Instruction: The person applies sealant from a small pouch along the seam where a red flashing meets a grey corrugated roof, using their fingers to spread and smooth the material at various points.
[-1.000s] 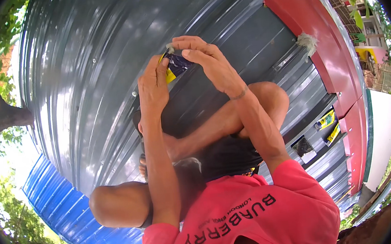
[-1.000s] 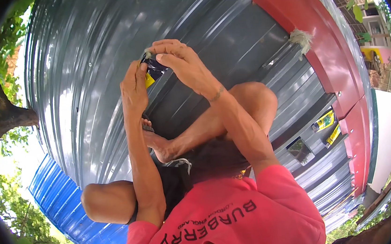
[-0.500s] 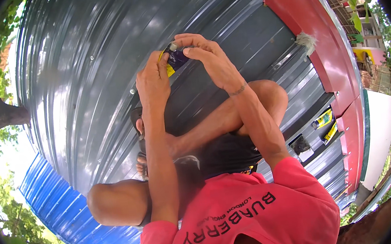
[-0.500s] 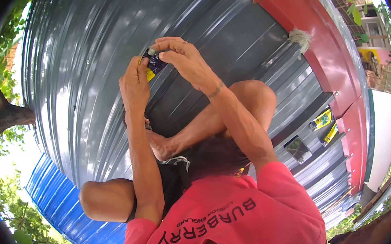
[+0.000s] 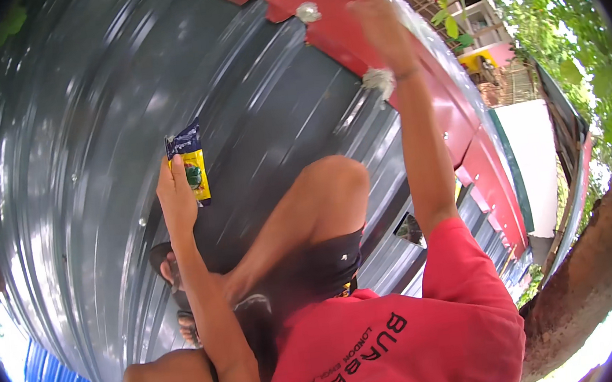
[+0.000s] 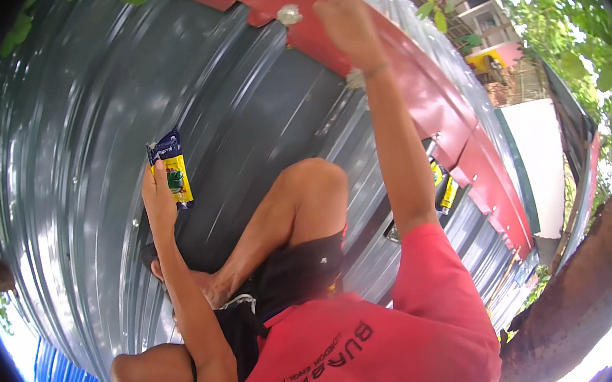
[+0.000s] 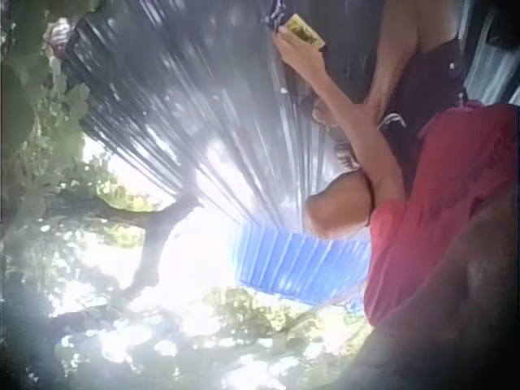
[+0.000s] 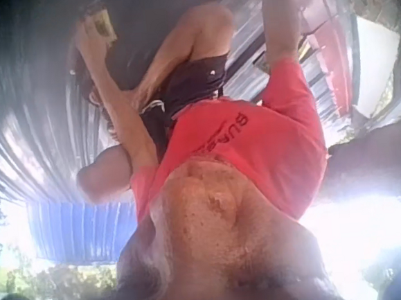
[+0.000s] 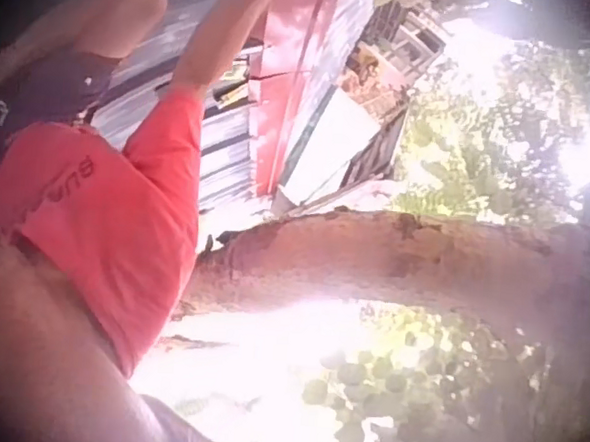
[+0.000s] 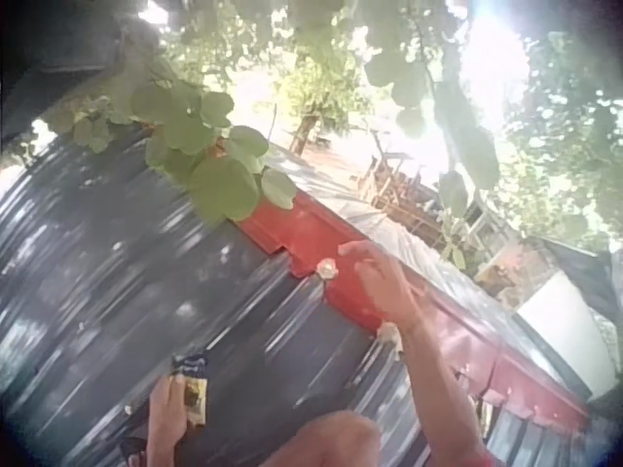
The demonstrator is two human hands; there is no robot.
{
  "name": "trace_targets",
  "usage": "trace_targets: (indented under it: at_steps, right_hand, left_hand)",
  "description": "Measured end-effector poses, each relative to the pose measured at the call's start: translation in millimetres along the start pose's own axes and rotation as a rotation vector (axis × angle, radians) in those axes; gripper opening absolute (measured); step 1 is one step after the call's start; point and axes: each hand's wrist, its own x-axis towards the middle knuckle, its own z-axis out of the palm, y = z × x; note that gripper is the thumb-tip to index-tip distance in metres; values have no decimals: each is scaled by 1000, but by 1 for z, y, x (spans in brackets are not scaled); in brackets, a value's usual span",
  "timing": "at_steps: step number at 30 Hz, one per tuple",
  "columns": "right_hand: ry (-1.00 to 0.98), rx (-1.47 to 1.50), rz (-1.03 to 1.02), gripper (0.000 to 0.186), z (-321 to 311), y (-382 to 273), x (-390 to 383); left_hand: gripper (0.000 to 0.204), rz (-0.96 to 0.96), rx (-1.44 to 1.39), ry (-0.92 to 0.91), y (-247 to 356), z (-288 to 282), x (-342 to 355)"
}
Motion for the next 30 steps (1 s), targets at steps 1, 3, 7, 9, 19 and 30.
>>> trace_targets:
  at_steps: [1,3,7,9,19,30]
  right_hand:
    - [-62,-206,-90,37,2,33,3]
    - [-120,-367,-114,41,24,64,-7]
    - [-113,-462,45,40,40,81,-19]
    - [-118,-520,6,41,48,83,-19]
    - [-45,-614,-51,45,63,99,-37]
    - [13,-761,-272,58,70,101,-51]
  left_hand:
    - [41,13,-96,-37,6,15,4]
    - [41,18,-260,-87,15,39,4]
    - [46,47,-241,-68,13,83,20]
    - [46,63,-266,29,-9,92,29]
    - [48,39,-216,-1,-15,89,26]
    - [50,71,-199,-21,-23,89,31]
